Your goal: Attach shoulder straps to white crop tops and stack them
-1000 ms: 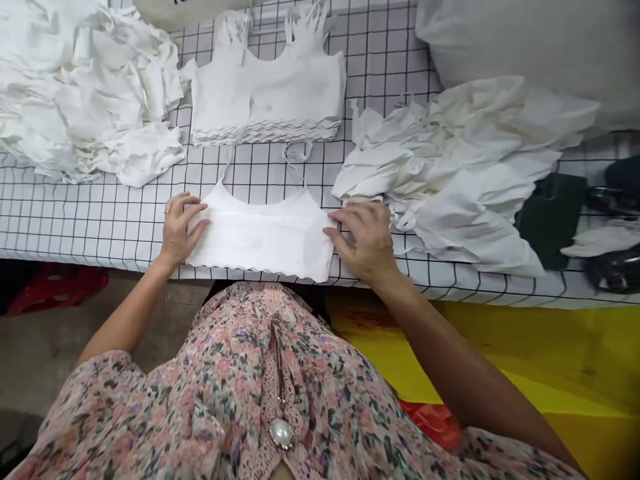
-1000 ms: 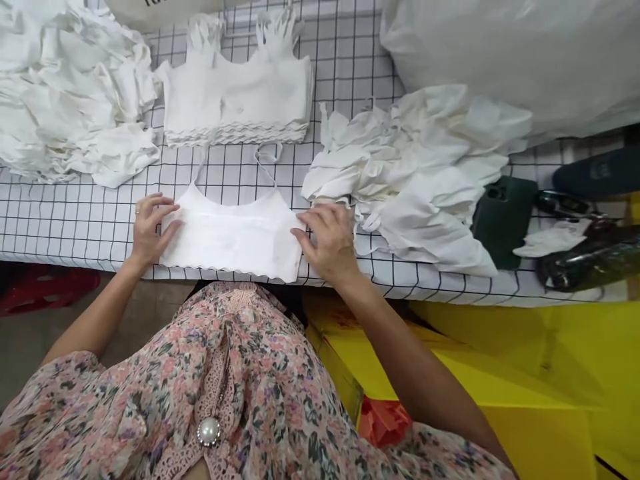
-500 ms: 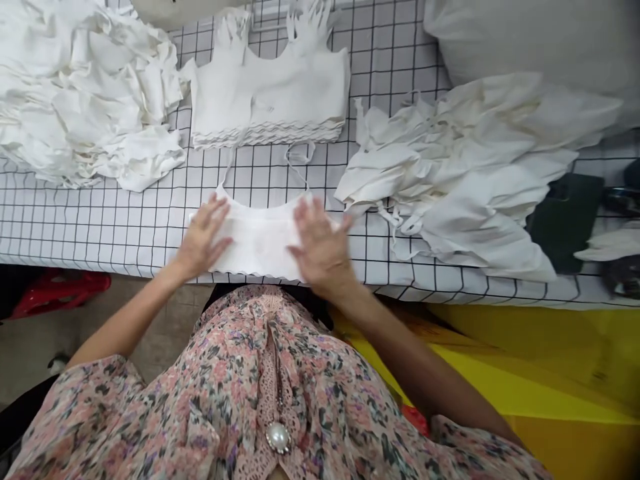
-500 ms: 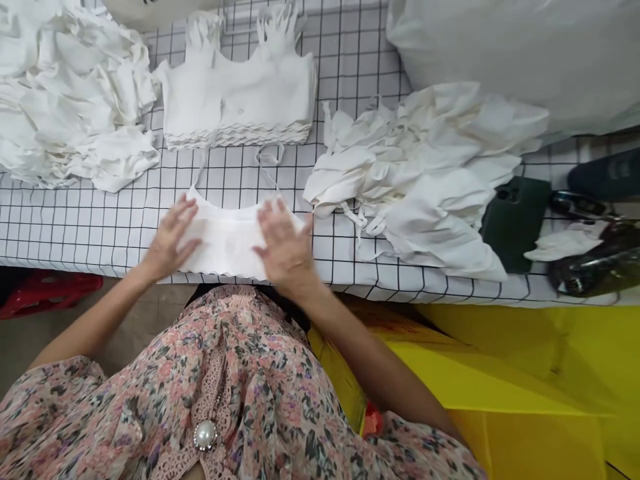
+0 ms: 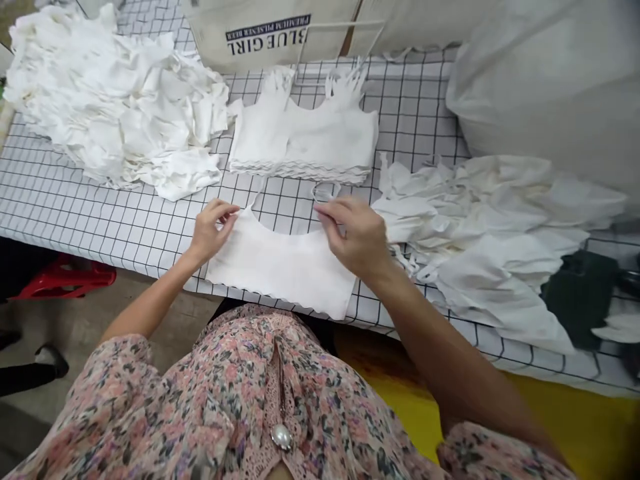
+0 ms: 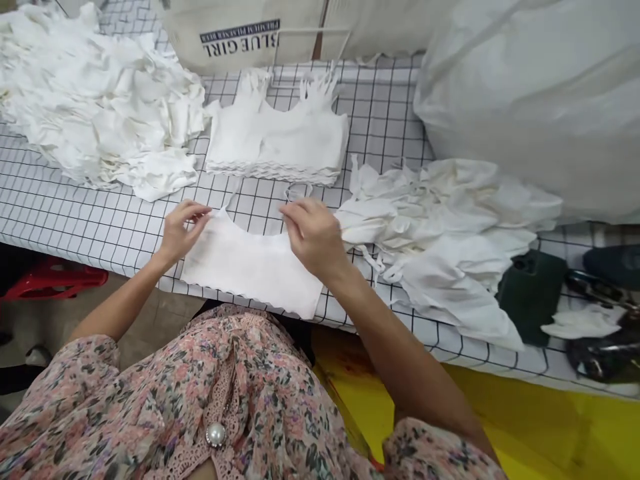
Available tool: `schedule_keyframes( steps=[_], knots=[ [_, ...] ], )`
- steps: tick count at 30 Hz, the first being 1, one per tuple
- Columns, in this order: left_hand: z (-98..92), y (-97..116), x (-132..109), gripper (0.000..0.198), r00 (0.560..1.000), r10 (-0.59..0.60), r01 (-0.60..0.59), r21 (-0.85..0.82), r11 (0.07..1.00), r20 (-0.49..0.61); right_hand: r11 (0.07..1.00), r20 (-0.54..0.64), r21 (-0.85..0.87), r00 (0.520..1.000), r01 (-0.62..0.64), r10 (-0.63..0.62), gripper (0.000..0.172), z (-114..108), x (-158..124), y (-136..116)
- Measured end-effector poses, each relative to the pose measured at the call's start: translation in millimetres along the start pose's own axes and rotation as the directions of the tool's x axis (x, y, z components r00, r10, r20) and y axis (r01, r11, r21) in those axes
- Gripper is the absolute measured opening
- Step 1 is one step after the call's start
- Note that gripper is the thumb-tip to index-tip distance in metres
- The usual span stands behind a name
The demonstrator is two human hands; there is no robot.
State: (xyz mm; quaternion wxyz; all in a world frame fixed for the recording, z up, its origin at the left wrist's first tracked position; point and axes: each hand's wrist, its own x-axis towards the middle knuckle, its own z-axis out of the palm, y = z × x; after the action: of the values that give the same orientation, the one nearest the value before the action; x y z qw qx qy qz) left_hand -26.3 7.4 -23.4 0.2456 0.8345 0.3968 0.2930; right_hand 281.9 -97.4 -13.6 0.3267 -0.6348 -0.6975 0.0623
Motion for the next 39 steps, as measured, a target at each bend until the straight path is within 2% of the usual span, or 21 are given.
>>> schedule_keyframes(
  steps=[2,4,6,8,10,12,14,16,19,21,23,28,34,35,37,39],
  knots=[
    [18.2,1.6,15.4,0.015,0.999,0.048,-0.048,-0.045,0.998,0.018,0.997,0.065,-0.031,0.996,0.068,-0.066,0.045,25.7,50.8,-15.5],
    [34.7,1.0,18.6,0.015,0.996,0.088,-0.086,-0.042,0.995,0.033,0.994,0.122,-0.102,0.992,0.039,-0.027,0.046,55.1,89.4,-27.3],
    [45.7,-0.9,14.1,0.016,0.995,0.088,-0.087,-0.023,0.996,0.035,0.984,0.155,-0.179,0.987,-0.024,0.052,0.048,82.5,113.1,-33.7],
    [50.8,-2.7,8.0,0.018,0.997,0.076,-0.075,-0.02,0.997,0.03,0.972,0.19,-0.223,0.974,-0.077,0.121,0.044,102.2,123.2,-35.4],
    [52.2,-3.6,4.2,0.018,0.997,0.079,-0.078,-0.03,0.996,0.024,0.968,0.204,-0.219,0.964,-0.124,0.17,0.032,110.7,123.6,-34.1],
    [52.5,-3.9,3.1,0.018,0.996,0.09,-0.089,-0.028,0.996,0.023,0.966,0.157,-0.154,0.96,-0.208,0.232,0.022,108.6,119.4,-32.2],
    [53.0,-3.7,3.5,0.019,0.994,0.108,-0.108,-0.014,0.994,0.026,0.943,0.086,0.002,0.94,-0.332,0.33,0.012,100.1,115.7,-31.1],
    [53.8,-3.4,4.1,0.019,0.992,0.122,-0.122,-0.002,0.993,0.027,0.858,0.07,0.262,0.896,-0.441,0.439,0.01,90.2,115.2,-31.7],
    [55.0,-3.1,3.9,0.022,0.993,0.112,-0.113,0.008,0.994,0.03,0.565,0.159,0.666,0.833,-0.487,0.53,0.015,77.7,121.4,-33.4],
    [55.8,-3.5,3.4,0.024,0.994,0.106,-0.107,0.014,0.994,0.025,0.389,0.208,0.799,0.818,-0.458,0.536,0.02,70.3,128.7,-32.8],
    [56.3,-4.4,3.1,0.026,0.994,0.112,-0.112,0.021,0.993,0.019,0.326,0.217,0.841,0.822,-0.432,0.527,0.027,62.4,137.5,-29.4],
    [55.8,-6.5,3.5,0.027,0.994,0.105,-0.105,0.019,0.994,0.01,0.375,0.138,0.852,0.848,-0.365,0.511,0.031,40.7,164.2,-12.0],
    [52.8,-4.0,4.0,0.024,1.0,-0.013,0.013,-0.192,0.981,0.001,0.433,0.023,0.866,0.885,-0.25,0.464,0.025,19.5,184.6,-5.2],
    [52.0,-3.4,5.0,0.023,1.0,-0.024,0.022,-0.218,0.976,-0.005,0.483,-0.007,0.846,0.902,-0.225,0.433,0.028,17.7,182.9,-6.9],
    [48.5,-0.8,9.5,0.021,0.999,-0.05,0.046,-0.276,0.96,-0.01,0.653,-0.096,0.742,0.941,-0.15,0.325,0.033,16.7,174.4,-11.6],
    [41.3,5.1,17.6,0.024,0.996,-0.089,0.083,-0.35,0.933,0.0,0.844,-0.182,0.535,0.973,-0.026,0.145,0.03,18.4,161.0,-16.8]
  ],
)
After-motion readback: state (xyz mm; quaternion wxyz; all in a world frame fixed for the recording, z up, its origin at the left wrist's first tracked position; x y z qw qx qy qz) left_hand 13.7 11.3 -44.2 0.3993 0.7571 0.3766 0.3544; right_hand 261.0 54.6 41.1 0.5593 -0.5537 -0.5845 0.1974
